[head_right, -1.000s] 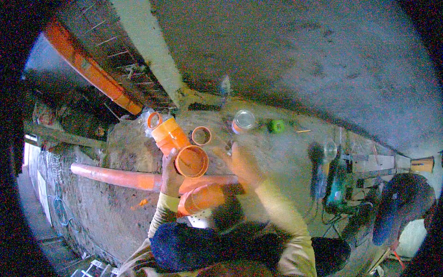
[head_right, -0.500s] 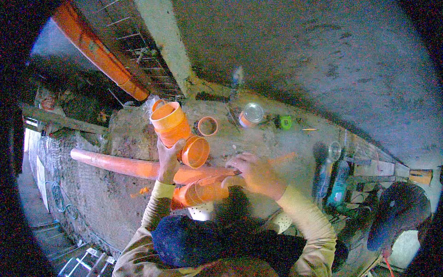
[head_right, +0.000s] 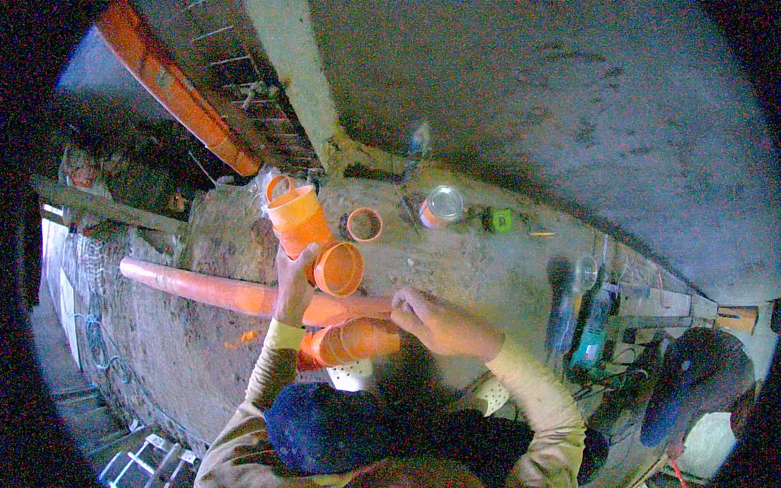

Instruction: The person assembles orange plastic pipes and fittings by hand, connecting a long pipe to an elbow and a T-junction. The person then inserts the assembled pipe into a hole in the wall.

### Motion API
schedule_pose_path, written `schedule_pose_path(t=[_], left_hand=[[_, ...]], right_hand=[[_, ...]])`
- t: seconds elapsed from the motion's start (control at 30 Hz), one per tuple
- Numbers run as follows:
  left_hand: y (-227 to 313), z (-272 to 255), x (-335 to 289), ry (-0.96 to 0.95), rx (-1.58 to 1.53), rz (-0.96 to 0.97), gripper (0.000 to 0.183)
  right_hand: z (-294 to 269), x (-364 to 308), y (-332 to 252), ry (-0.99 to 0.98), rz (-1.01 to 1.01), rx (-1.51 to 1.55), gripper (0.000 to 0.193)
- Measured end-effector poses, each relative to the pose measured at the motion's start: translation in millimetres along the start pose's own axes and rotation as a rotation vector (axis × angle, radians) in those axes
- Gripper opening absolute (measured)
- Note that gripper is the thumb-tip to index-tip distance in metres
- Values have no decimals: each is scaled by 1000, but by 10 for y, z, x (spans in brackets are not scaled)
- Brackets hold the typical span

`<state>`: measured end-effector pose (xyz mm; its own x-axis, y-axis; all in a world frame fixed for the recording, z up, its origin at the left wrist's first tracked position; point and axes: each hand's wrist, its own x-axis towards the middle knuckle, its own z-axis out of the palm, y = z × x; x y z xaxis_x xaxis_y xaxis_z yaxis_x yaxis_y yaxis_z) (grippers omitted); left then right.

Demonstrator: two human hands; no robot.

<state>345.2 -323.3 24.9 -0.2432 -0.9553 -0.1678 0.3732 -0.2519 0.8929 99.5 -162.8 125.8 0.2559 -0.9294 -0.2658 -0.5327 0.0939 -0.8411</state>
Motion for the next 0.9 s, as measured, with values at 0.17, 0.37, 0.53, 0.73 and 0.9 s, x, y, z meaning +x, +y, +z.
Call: schedule_pose_path(t=[0.17, 0.37, 0.53, 0.73, 0.9], left_hand=[[-108, -14, -3, 48, -55, -65, 56], [-175, -106, -40, 68, -20, -106, 52], [-232, -94, -58, 77, -58, -97, 52], [-192, -3, -99, 39, -11, -85, 54], [-159, 12, -115, 31, 16, -31, 62]], right_hand=[[182, 91, 288, 251, -112, -127, 23], [96, 86, 32, 206, -95, -192, 33], [217, 123, 133, 201, -3, -314, 34], [244, 265, 247, 229, 123, -80, 22], [221, 298, 213, 230, -45, -403, 21]])
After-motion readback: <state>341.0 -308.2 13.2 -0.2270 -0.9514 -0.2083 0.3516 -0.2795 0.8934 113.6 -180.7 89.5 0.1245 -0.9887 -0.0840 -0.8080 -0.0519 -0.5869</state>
